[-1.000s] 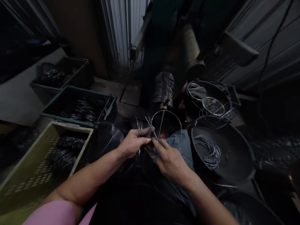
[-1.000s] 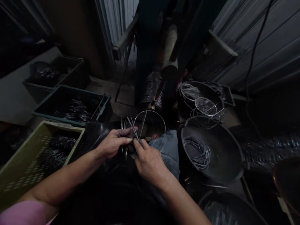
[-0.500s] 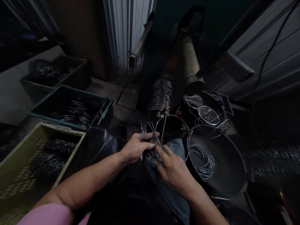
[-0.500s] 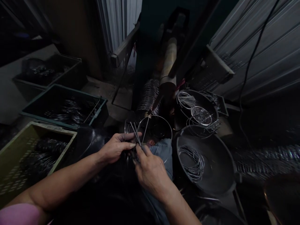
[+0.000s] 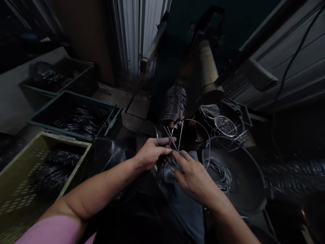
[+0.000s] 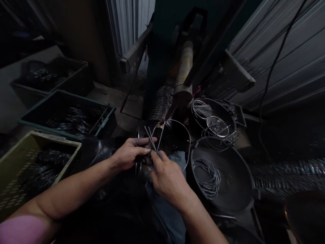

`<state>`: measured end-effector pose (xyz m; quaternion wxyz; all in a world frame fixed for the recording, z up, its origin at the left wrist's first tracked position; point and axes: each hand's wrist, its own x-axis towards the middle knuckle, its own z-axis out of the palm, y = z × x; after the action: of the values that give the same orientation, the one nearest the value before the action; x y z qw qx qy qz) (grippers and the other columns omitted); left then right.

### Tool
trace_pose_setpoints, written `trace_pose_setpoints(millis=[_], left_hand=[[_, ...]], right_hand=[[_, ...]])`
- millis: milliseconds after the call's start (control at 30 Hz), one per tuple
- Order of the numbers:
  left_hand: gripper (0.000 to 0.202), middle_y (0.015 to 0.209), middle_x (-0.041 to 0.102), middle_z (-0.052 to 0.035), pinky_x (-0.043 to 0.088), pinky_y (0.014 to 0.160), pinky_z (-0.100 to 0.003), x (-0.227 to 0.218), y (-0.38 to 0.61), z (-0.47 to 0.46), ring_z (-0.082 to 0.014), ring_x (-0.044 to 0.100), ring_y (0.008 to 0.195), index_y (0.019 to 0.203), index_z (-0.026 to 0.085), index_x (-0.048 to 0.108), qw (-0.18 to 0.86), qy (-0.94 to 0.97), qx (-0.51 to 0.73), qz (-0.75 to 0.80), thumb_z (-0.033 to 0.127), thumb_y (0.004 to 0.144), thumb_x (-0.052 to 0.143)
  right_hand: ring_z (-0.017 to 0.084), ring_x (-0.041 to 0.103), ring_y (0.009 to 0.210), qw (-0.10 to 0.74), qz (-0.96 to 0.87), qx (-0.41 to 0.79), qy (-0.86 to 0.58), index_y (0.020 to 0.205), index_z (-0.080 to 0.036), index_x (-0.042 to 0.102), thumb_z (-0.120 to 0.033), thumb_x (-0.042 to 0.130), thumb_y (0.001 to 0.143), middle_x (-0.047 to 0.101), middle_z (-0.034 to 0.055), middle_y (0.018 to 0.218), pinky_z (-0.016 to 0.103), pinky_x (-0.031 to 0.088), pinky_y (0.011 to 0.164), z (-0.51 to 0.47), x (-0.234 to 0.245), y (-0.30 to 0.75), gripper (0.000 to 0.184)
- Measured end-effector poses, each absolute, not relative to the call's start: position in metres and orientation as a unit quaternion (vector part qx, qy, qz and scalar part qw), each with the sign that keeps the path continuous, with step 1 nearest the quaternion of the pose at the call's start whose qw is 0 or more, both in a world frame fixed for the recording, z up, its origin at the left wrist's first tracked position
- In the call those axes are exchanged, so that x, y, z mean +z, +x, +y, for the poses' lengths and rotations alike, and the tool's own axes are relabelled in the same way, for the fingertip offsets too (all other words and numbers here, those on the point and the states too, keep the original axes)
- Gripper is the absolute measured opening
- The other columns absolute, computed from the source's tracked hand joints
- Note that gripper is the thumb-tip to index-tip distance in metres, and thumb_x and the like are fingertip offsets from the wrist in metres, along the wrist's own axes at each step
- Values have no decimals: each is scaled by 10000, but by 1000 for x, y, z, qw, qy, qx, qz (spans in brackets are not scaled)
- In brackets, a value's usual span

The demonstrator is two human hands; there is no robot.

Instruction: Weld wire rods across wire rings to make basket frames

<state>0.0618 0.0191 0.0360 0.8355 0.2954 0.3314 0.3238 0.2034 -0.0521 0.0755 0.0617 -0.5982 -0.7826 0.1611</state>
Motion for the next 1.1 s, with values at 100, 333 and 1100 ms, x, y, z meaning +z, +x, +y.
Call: trace_pose_setpoints(millis=[100,333,1100], left_hand=[[496,615,591,3,454,541,-243,36,62,20,-109,566,530,1091,131,634,837,296,324,326,113,596,667],[444,715,657,-45,481,574,-257,36,60,22,-137,607,597,1052,120,648,831,307,326,330,96,609,654],[411,634,598,5,532,522,-261,25,-16,-1,-113,588,523,1044,136,658,794,342,339,370,88,636,672]], right_hand=[[205,593,814,61,-781,167,-599,1249,-145,420,-189,404,826,532,138,1090,318,471,688,-50,74,203,425],[224,567,833,130,-800,110,-576,1223,-159,463,-210,438,813,572,122,1001,345,447,705,-59,70,207,415],[214,542,908,46,-874,41,-483,1159,-160,530,-321,562,837,625,67,901,426,240,894,-81,58,206,362]])
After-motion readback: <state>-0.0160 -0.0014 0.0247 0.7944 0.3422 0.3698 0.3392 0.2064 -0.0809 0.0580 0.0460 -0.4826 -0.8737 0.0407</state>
